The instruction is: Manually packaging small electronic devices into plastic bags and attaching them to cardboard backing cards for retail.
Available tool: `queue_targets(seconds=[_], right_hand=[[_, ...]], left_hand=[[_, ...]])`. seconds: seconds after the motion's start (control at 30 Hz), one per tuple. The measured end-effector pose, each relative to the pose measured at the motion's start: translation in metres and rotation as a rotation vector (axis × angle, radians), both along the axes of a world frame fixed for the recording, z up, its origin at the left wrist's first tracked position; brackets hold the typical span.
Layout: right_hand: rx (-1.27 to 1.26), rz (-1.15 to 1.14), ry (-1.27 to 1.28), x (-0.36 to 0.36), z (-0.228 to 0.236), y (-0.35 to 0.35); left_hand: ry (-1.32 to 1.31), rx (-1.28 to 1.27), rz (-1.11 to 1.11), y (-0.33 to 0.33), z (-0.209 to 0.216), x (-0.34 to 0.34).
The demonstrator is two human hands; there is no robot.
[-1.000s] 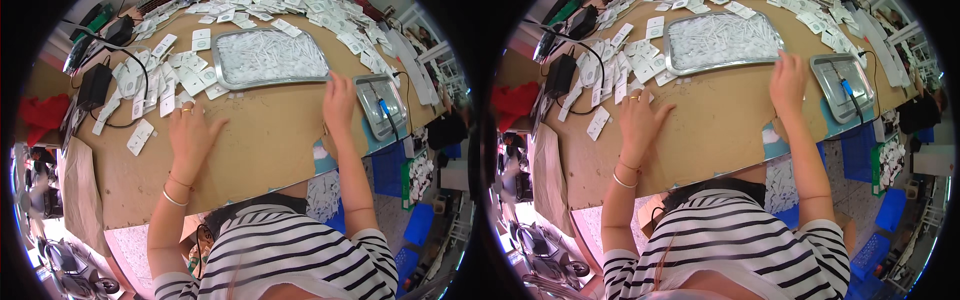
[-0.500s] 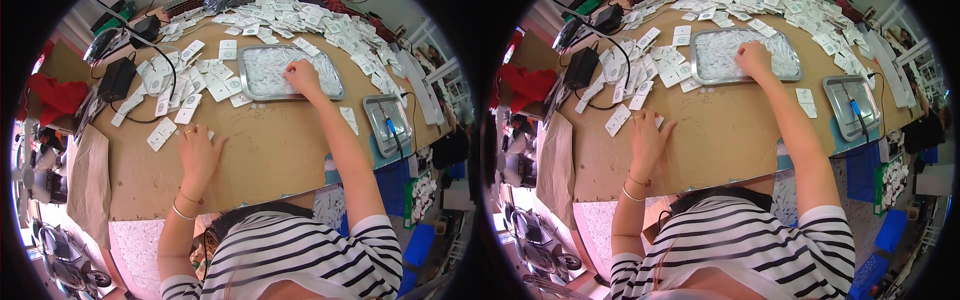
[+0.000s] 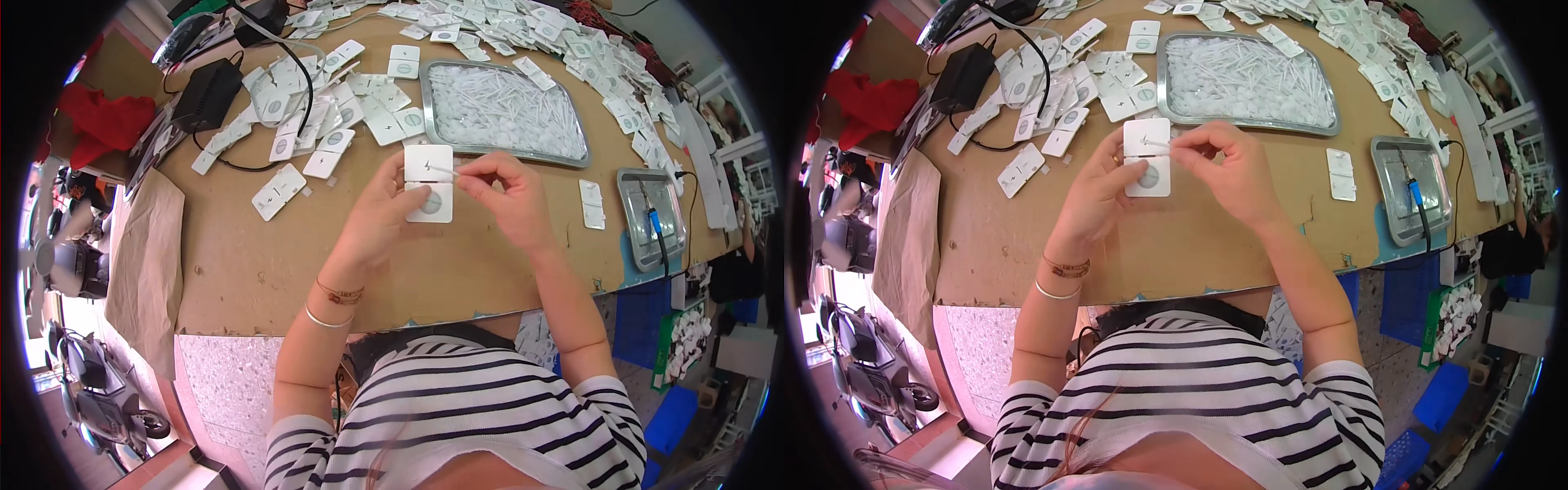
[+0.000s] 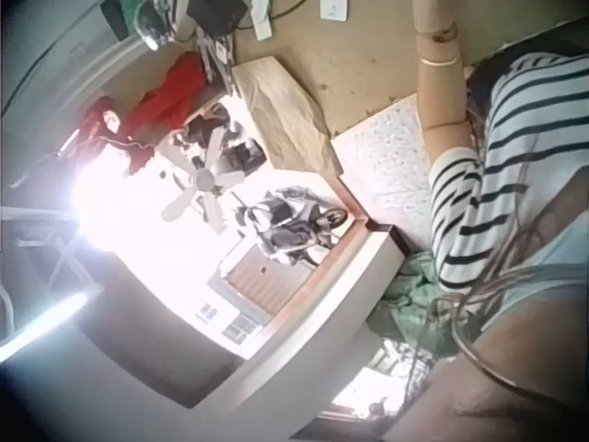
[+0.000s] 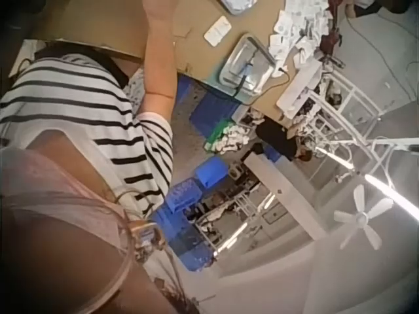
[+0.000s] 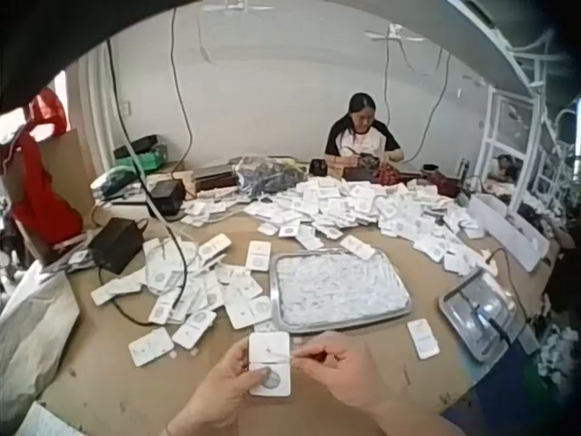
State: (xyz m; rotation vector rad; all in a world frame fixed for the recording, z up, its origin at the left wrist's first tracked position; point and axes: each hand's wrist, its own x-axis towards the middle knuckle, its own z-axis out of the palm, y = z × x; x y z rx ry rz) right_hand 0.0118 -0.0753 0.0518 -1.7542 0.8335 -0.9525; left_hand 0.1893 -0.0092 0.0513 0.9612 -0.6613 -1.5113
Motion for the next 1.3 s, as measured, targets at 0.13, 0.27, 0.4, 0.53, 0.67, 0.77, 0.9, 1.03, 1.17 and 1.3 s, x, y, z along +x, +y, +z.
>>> queue_targets(seconds=[0.13,0.27,0.4,0.53,0.67,0.77,0.9,1.03,1.17,1.3], right_hand=[[-0.190,-0.046,0.031,0.004,-0.003,0.012],[-0.303,-0.072,0.101,0.008,-0.004,0.017],[-0.312,-0.053,0.122,0.008,-0.007,0.014],[0.232,-0.134,-0.059,0.016,-0.009,0.013],[0.702,0.090,-0.220,0.009,-0.017,0.005],[0.560,0.076,-0.217,0.003,-0.028,0.007],[0.485,0.047,-0.099,0.003,-0.025,0.007],[-0.210,-0.209,0.443,0.005,-0.044,-0.018],[-0.333,-0.231,0.587,0.013,-0.050,-0.023],[-0.145,-0.225,0.549,0.017,-0.044,-0.022]], left_hand=[[-0.112,-0.104,-0.038,0.002,-0.011,-0.002],[-0.103,-0.163,0.018,0.003,-0.015,-0.003],[-0.126,-0.132,0.079,0.005,-0.015,-0.007],[-0.117,-0.142,0.079,0.005,-0.018,-0.007],[-0.065,-0.118,0.089,0.006,-0.021,-0.007],[-0.174,-0.157,0.114,0.008,-0.014,-0.015],[-0.138,-0.153,0.231,0.007,-0.019,-0.002],[-0.058,-0.051,0.423,0.003,-0.015,0.016],[-0.023,-0.040,0.372,0.003,-0.015,0.015],[0.043,-0.017,0.325,0.007,-0.007,0.012]])
